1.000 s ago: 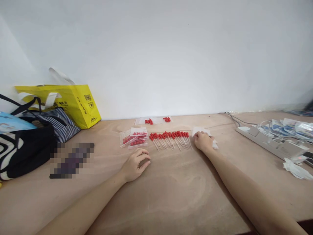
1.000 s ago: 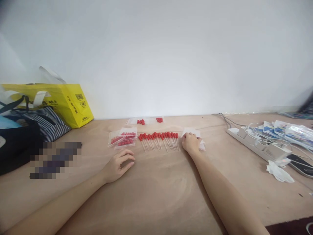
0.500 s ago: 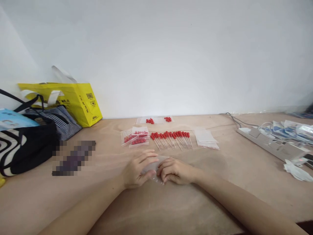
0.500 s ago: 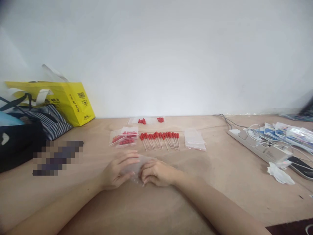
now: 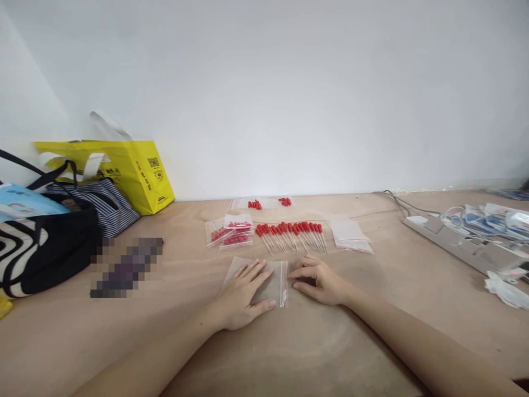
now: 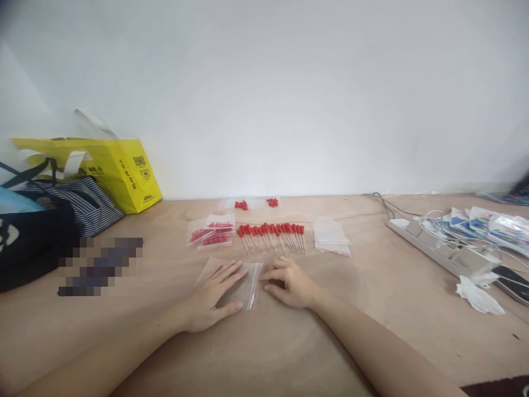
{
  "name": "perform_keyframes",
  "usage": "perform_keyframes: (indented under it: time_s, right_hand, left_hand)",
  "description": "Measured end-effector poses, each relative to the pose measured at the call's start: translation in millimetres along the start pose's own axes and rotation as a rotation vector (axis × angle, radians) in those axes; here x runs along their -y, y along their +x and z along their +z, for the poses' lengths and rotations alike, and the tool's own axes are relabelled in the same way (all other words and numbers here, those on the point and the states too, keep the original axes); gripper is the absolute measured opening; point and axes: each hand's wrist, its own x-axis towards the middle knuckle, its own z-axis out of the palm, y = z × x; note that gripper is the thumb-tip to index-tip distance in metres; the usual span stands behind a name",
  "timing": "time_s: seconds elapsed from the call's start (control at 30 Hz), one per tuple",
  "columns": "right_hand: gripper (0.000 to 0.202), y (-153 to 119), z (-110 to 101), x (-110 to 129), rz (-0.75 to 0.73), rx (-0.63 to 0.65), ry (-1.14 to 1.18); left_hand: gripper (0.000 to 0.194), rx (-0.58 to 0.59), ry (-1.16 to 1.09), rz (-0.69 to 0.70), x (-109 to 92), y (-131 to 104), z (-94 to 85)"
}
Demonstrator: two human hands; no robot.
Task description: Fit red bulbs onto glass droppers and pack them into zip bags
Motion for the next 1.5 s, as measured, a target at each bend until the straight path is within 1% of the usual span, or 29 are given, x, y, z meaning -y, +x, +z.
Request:
perform_keyframes:
  time_s: [0.17, 0.3, 0.43, 0.53, 0.6, 0.7, 0.77, 0.83, 0.9, 1.0, 1.07, 1.13, 1.23, 1.3, 1.37, 1.4, 1.47, 1.5]
  right_hand:
    - [0.021, 0.7, 6.5, 0.1, -0.039, -0.011, -0.008]
    - [0.022, 2.6, 5.7, 1.5, -0.077, -0.001, -0.055]
    - [0.026, 5.0, 4.9, 7.9, -0.117, 0.027, -0.102]
    - [0.034, 6.1, 6.6, 11.8, -0.178, 0.087, -0.086]
    - [0.043, 6.4, 8.3, 13.3, -0.213, 0.14, -0.055]
    - [0.059, 7.5, 9.2, 15.2, -0.239, 0.199, -0.014]
    - [0.063, 9.1, 7.9, 16.4, -0.24, 0.234, -0.005]
    - [0.06, 10.9, 5.5, 16.5, -0.235, 0.273, -0.003]
    - [0.052, 12.2, 3.0, 14.6, -0.224, 0.305, 0.015]
    - [0.045, 12.6, 0.5, 9.3, -0.182, 0.306, 0.067]
    - [0.042, 12.0, -0.1, 7.0, -0.161, 0.302, 0.106]
    - [0.04, 11.1, 0.1, 7.1, -0.153, 0.291, 0.147]
    - [0.036, 11.0, 0.2, 8.1, -0.134, 0.253, 0.262]
    - [0.03, 14.1, -1.1, 4.1, -0.057, 0.194, 0.339]
    - [0.025, 21.4, -5.1, -7.4, 0.128, 0.05, 0.309]
    - [0.023, 26.6, -8.2, -16.0, 0.26, -0.053, 0.236]
    - [0.02, 38.9, -15.9, -36.8, 0.604, -0.304, -0.016]
    - [0.017, 45.4, -19.8, -47.9, 0.769, -0.368, -0.138]
  left_hand:
    - [0.061, 0.016, 0.015, -0.002, -1.2, 1.0, -1.8]
    - [0.061, 0.026, 0.047, 0.001, -1.9, 1.1, -2.6]
    - [0.065, 0.058, 0.083, -0.02, -3.9, 1.2, -4.5]
    - [0.067, 0.036, 0.079, -0.028, -5.0, 2.0, -3.1]
    - [0.067, 0.002, 0.068, -0.036, -6.0, 2.3, 0.0]
    - [0.063, -0.019, 0.057, -0.063, -9.2, 2.0, 5.1]
    - [0.061, -0.021, 0.051, -0.078, -11.5, 1.2, 6.0]
    - [0.06, -0.018, 0.037, -0.087, -12.1, 0.4, 3.6]
    - [0.063, -0.015, 0.025, -0.088, -10.4, -0.2, -1.7]
    - [0.081, -0.023, 0.017, -0.049, -5.8, 0.1, -10.5]
    - [0.091, 0.005, 0.004, 0.005, -3.8, 0.9, -13.6]
    - [0.091, 0.042, -0.01, 0.034, -3.3, 1.9, -13.6]
    - [0.082, 0.043, -0.031, -0.003, -3.3, 3.2, -10.5]
    - [0.08, 0.03, -0.044, -0.032, -2.3, 3.7, -8.1]
    - [0.08, 0.019, -0.051, -0.039, -0.6, 3.8, -6.5]
    - [0.08, 0.014, -0.052, -0.04, 0.3, 3.8, -6.0]
    - [0.079, 0.007, -0.055, -0.041, 1.5, 3.7, -5.6]
    - [0.079, 0.004, -0.058, -0.038, 1.8, 3.6, -5.7]
